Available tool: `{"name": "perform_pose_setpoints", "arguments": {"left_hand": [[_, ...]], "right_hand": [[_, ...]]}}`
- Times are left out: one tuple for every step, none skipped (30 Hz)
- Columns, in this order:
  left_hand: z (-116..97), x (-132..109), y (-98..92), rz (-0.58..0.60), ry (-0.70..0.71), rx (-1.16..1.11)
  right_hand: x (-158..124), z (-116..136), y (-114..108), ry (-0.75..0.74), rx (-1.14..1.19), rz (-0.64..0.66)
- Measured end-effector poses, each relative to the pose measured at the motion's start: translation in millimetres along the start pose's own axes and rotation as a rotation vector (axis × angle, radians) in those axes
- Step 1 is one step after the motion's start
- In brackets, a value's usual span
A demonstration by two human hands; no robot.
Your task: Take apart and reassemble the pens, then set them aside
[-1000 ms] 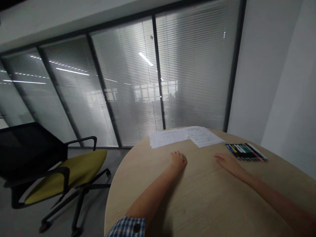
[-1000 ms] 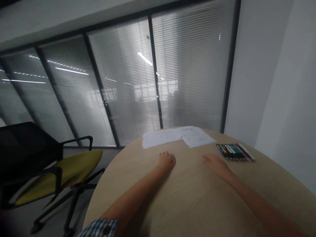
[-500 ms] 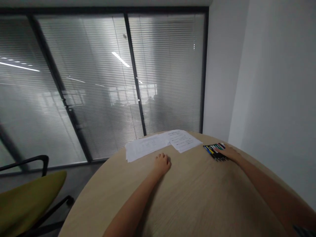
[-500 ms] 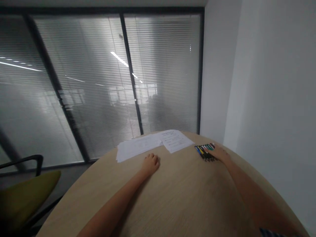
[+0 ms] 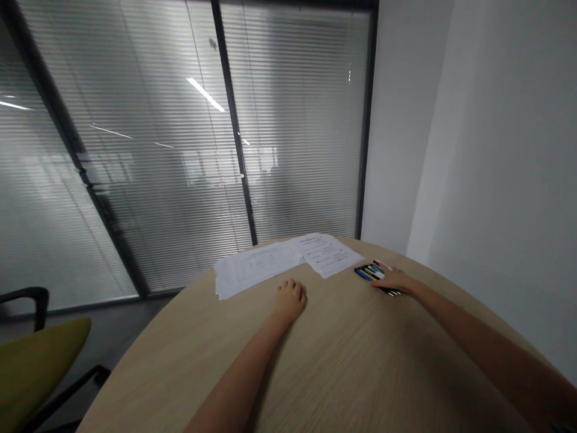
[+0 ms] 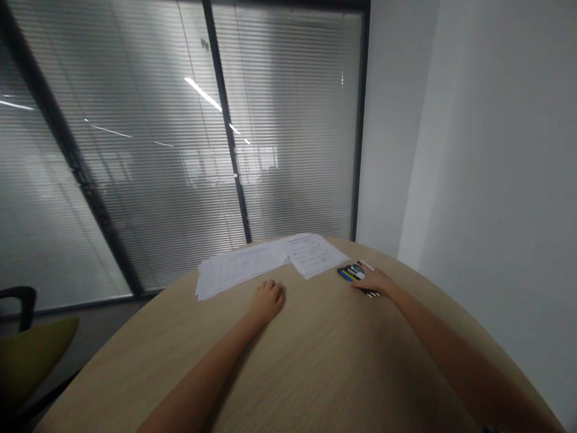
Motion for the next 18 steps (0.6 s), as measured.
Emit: {"name": "perform_pose_setpoints", "arguments": {"left_hand": [[0,0,-0.3,0.001,0.002,-0.001],[-1,-1,-0.6,0.001,0.004,-0.002],[-1,-1,-0.7,0.001,0.005,-0.003],[-1,-1,-0.6,0.000,0.007,-0.004],[-1,-1,-0.5,-0.002,0.009,-0.005],[-1,-1,-0.2,-0.004,0.010,-0.006],[-1,0,0.3,-0.006,0.011,-0.006],[-1,0,0.8,-0.007,0.013,-0.007],[-1,0,1.3,-0.009,0.014,-0.008],[-1,0,1.8,-0.010,0.017,-0.010],[-1,0,2.2,-0.011,0.020,-0.012],[-1,1,2.4,-0.011,0.022,-0.014],[-1,1,2.6,-0.012,0.023,-0.016],[-1,1,2.6,-0.013,0.023,-0.017],[-1,1,2.5,-0.014,0.022,-0.018],[-1,1,2.4,-0.015,0.020,-0.019],[-1,1,2.3,-0.015,0.018,-0.021],[-1,1,2.1,-0.016,0.016,-0.023]], "right_hand": [[-4,8,-3,-0.032,-0.006,-0.003],[-8,15,-6,-0.064,-0.011,-0.010],[-12,21,-10,-0.095,-0.015,-0.018],[-17,27,-14,-0.125,-0.017,-0.026],[-22,32,-18,-0.155,-0.019,-0.032],[-28,37,-22,-0.186,-0.019,-0.036],[-33,41,-26,-0.217,-0.018,-0.039],[-38,46,-29,-0.250,-0.017,-0.039],[-43,51,-31,-0.283,-0.015,-0.035],[-47,56,-33,-0.314,-0.014,-0.027],[-52,60,-34,-0.338,-0.014,-0.016],[-55,64,-34,-0.355,-0.013,-0.005],[-58,66,-34,-0.365,-0.012,0.006],[-61,69,-33,-0.369,-0.009,0.013],[-64,71,-32,-0.371,-0.004,0.017],[-67,73,-31,-0.374,0.004,0.018],[-71,76,-30,-0.378,0.015,0.016],[-74,78,-29,-0.383,0.027,0.012]]}}
Point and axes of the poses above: each hand's wrist, its own x-axis towards the middle knuckle, its own y-axis out of the palm, z = x × y, the point moved 10 cm from there along x, towards the middle knuckle, and after that the axes turned 15 degrees about -x, right-handed, at the moved point
